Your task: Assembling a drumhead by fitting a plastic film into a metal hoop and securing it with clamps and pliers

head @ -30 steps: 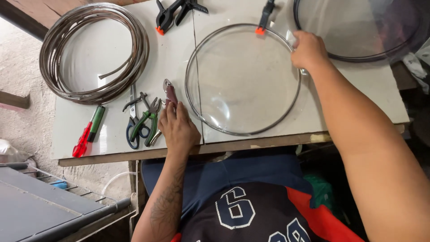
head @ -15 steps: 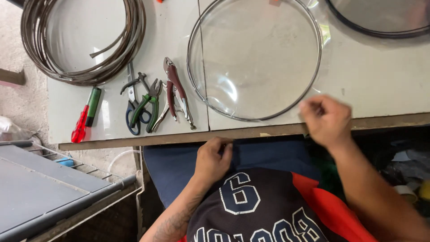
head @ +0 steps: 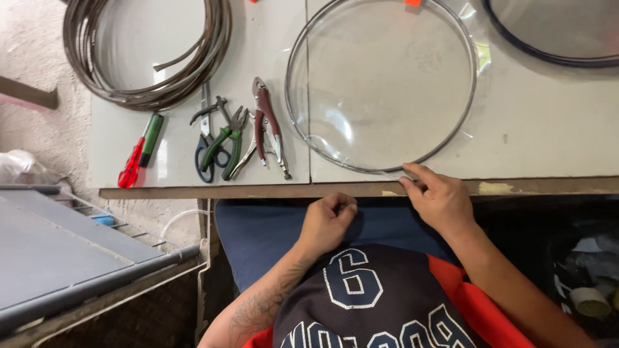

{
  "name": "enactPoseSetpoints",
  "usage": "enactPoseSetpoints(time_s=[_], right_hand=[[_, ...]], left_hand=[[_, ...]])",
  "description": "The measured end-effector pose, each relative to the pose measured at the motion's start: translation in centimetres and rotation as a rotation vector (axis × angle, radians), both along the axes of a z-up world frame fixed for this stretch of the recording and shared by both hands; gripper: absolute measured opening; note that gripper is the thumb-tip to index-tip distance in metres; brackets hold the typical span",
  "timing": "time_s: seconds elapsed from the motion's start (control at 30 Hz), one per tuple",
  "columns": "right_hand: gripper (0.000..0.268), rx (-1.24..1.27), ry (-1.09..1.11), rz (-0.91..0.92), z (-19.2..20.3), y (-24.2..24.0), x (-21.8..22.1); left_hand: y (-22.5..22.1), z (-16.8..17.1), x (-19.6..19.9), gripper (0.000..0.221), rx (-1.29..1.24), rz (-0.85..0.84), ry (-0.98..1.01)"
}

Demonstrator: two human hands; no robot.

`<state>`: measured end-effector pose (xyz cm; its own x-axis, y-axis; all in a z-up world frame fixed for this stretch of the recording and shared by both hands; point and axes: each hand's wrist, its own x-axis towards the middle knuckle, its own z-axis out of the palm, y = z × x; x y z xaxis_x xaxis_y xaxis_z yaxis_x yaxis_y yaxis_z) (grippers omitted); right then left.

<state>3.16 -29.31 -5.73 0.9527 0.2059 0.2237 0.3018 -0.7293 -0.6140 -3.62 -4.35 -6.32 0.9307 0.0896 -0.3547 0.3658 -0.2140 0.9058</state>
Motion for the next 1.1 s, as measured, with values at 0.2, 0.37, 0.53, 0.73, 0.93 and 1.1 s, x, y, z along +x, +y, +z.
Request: enactPoseSetpoints(time_s=[0.2,0.37,0.53,0.73,0.93,1.1], right_hand=[[0.011,-0.051,-0.118,0.087,0.4,0.2,0.5],[0.011,-0.062,-0.162,0.119,1.9,-1.9,-0.2],[0.012,-0.104,-0.106,0.082,2.5,-5.8,-0.7],[0.030,-0.058,0.521,-0.402,4.4,-8.0,-1.2],[0.059,0.104,0.269,-0.582,3.5,-7.7,-0.9],[0.077,-0.162,0.198,-0.617,4.0,-5.5,2.0]], left_hand=[[5.2,2.8,1.3,0.018,0.321,0.132,-0.251],[10.5,5.0,9.3,0.015,0.787,0.197,-0.578],[10.7,10.7,18.2,0.038,0.673,-0.027,-0.157],[12.8,7.0,29.5,0.060,0.805,0.014,-0.180],[15.3,3.5,38.8,0.067,0.952,0.167,-0.198],[16.5,3.4,40.3,0.049,0.984,0.100,-0.084]])
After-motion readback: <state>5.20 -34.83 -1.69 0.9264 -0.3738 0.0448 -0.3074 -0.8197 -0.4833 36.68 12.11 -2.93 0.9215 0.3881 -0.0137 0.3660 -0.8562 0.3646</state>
